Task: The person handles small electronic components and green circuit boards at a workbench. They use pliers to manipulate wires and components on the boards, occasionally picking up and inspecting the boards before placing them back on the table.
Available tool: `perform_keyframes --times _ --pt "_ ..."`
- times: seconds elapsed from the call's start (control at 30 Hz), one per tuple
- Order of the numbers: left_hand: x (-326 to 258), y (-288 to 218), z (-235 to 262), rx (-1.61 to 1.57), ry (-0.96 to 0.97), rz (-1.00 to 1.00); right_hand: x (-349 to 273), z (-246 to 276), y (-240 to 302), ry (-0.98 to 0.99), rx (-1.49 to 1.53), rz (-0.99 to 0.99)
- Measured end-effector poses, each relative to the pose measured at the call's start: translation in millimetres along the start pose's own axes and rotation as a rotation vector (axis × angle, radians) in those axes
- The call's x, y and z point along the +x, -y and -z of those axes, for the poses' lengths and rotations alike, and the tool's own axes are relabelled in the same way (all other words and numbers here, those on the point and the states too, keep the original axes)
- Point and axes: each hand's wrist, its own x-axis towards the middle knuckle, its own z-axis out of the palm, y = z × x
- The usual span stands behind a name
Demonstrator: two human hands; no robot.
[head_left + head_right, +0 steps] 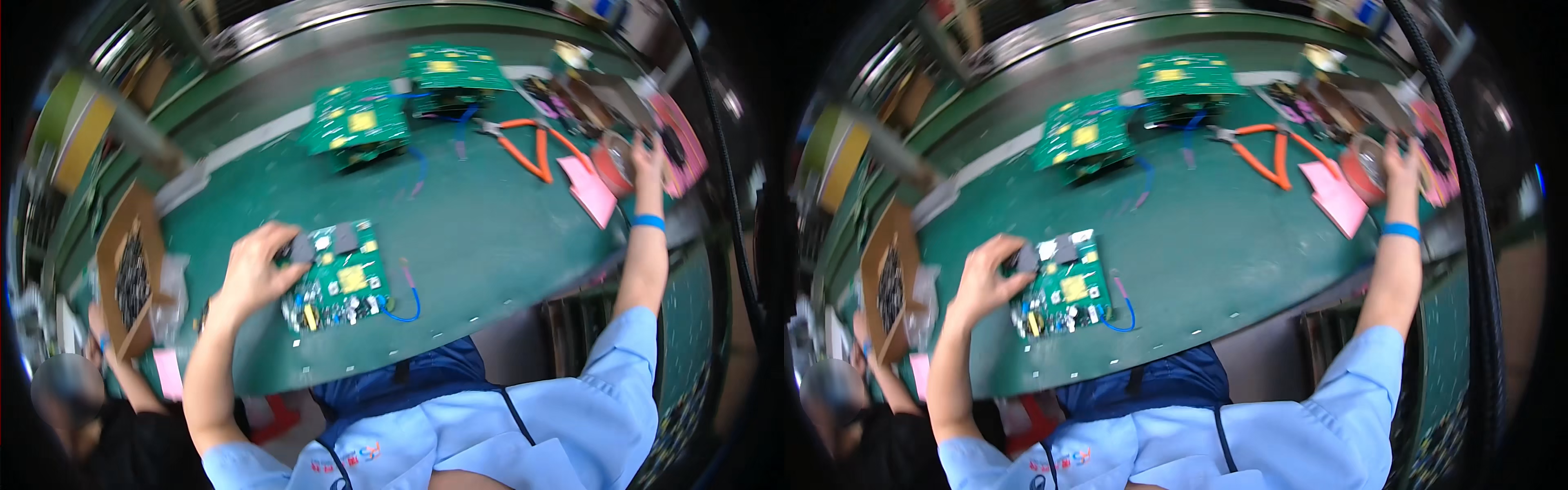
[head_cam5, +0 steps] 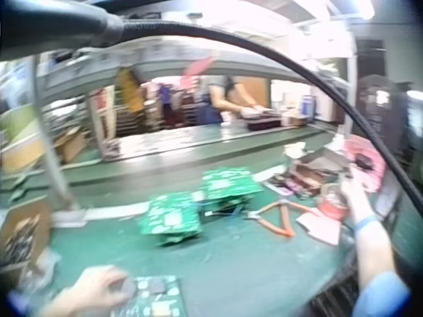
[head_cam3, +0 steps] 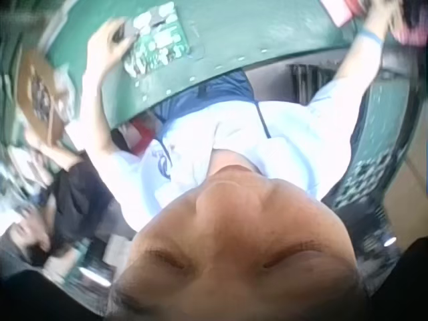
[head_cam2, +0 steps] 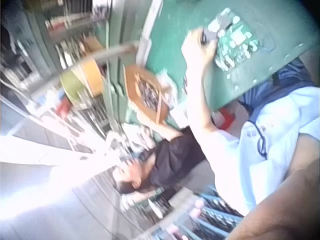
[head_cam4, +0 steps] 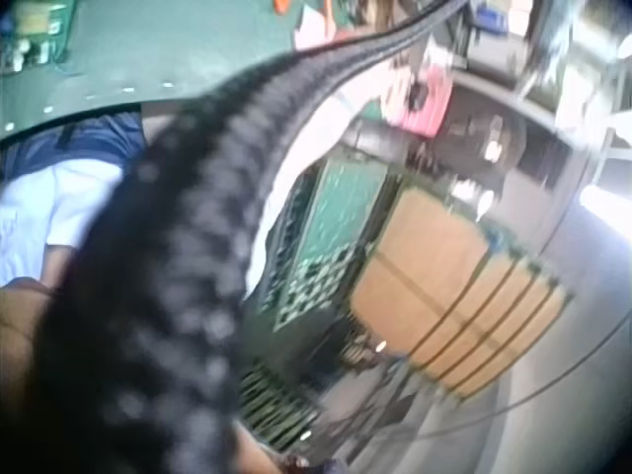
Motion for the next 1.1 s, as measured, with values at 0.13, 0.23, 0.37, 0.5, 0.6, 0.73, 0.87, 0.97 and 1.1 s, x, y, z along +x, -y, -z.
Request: perform_keyframes --times 0.13,0.23,0.37,0.5,0.6,0.73,0.87,0.97,1.1 --pt "8.7 13.5 10.8 -0.049 0.092 -0.061 56.7 24.0 24.5 -0.057 -0.01 -0.12" --pt "13.9 14.7 15.6 0.024 0.176 -0.069 68.2 17.7 32.1 -0.073 -0.353 0.081" --pt "28.6 14.0 12.8 0.088 0.304 -0.102 29.6 4.3 9.2 0.055 -0.419 0.186" --pt "41.8 7.6 -4.7 0.133 0.318 -0.204 -57.3 -33.3 -41.7 0.245 -0.441 0.146" --pt "48.2 2.2 -26.3 0.109 0.268 -0.237 -69.5 -22.9 -39.9 0.219 -0.625 0.175" --pt "35.8 5.1 -14.6 0.023 0.069 -0.082 -167.2 -54.4 -99.0 0.433 -0.849 0.338" --pt "8.0 21.0 -1.4 0.034 0.148 0.272 -296.5 -97.2 -181.2 0.553 -1.086 0.293" --pt "-7.9 26.6 -1.7 -0.12 0.195 0.297 -345.2 -105.0 -211.8 0.92 -1.204 0.303" --pt "-15.5 33.3 -10.2 -0.169 0.142 0.253 -384.4 -119.6 -254.0 1.157 -1.201 0.219"
